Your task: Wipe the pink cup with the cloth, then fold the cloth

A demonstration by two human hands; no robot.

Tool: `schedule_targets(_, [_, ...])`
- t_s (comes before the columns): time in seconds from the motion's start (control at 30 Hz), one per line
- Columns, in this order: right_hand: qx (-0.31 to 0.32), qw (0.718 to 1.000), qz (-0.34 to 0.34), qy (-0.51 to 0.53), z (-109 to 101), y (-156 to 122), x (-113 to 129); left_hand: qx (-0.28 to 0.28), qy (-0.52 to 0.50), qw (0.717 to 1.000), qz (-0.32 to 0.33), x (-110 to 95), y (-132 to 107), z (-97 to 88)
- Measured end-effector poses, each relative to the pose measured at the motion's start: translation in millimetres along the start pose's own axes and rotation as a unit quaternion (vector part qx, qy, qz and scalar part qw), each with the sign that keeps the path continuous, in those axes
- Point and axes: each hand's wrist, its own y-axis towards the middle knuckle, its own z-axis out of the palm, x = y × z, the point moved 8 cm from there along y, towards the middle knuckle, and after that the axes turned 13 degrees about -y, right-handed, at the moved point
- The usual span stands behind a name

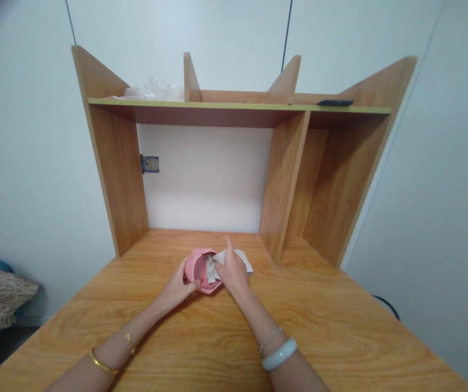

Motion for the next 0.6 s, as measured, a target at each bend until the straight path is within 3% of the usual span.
schedule_targets(0.17, [0.032,0.999,-0.025,0.022,11,-2,1,0.011,0.07,0.997,0.028,-9,0,-5.7])
schedule_targets(0.33, [0.016,0.991,0.001,0.132,18,-4,-2,-0.04,0.042,0.998,0.021,0,2,-14.4])
schedule_targets(0.47, [-0.004,0.98,0.055,0.192,19,-7,-7,-0.042,-0.047,0.998,-0.012,5,0,-5.2])
schedule_targets(0.6, [-0.014,0.965,0.078,0.248,21,-9,-5,-0.008,-0.058,0.997,-0.057,8,-6,7.8])
